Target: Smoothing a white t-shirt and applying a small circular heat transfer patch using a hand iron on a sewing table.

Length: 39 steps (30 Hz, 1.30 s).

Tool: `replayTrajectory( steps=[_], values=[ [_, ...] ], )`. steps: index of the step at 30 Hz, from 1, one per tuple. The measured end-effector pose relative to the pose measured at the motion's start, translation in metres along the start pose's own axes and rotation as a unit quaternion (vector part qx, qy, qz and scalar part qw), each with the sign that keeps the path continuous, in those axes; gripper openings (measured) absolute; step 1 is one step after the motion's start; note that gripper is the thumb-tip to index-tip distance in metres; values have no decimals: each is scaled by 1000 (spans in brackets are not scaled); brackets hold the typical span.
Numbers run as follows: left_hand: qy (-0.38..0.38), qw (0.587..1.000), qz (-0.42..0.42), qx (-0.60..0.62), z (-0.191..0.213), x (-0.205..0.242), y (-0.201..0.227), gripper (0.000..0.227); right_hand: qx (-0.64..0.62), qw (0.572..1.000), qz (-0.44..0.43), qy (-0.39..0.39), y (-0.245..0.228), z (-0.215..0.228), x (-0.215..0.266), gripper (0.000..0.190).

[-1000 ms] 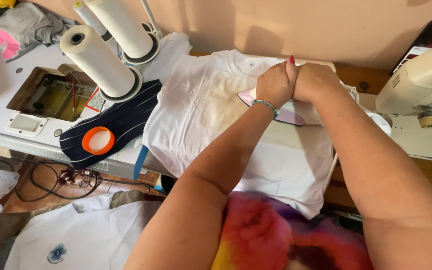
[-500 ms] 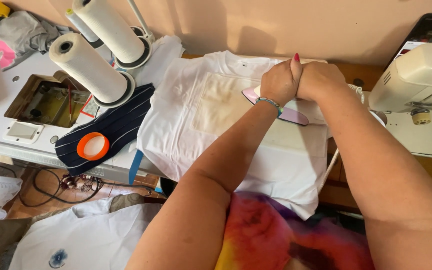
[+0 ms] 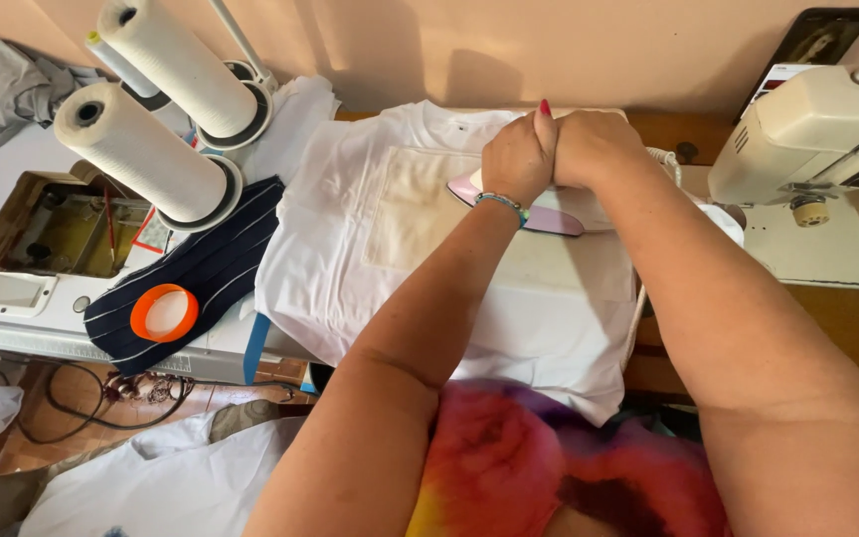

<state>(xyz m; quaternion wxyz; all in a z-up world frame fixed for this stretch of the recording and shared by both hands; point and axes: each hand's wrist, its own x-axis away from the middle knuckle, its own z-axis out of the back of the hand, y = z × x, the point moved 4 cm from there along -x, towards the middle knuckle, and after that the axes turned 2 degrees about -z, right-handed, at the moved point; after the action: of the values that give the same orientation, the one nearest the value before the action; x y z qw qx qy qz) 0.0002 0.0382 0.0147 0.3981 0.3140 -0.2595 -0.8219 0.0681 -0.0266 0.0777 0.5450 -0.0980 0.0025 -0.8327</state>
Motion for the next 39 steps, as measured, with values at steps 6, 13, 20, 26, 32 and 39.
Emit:
replayTrajectory(
  steps=[6, 13, 20, 26, 32, 39],
  values=[
    [34, 999, 0, -10, 8, -2, -19, 68, -4, 1000, -1, -3, -16, 0, -3, 44],
    [58, 998, -3, -7, 4, 3, -8, 67, -8, 1000, 7, 2, -7, -1, 3, 43],
    [38, 999, -3, -4, -29, 1, 15, 68, -20, 1000, 4, 12, 25, -1, 8, 41],
    [22, 1000, 3, -13, -34, 18, 29, 65, -42, 998, -31, 22, 32, 9, 34, 42],
    [-7, 1000, 5, -17, -33, 37, 30, 69, 19, 999, 16, -22, 33, -6, 37, 40],
    [-10, 1000, 7, -1, -21, 65, 33, 69, 5, 1000, 17, -7, 21, -10, 66, 38]
  ],
)
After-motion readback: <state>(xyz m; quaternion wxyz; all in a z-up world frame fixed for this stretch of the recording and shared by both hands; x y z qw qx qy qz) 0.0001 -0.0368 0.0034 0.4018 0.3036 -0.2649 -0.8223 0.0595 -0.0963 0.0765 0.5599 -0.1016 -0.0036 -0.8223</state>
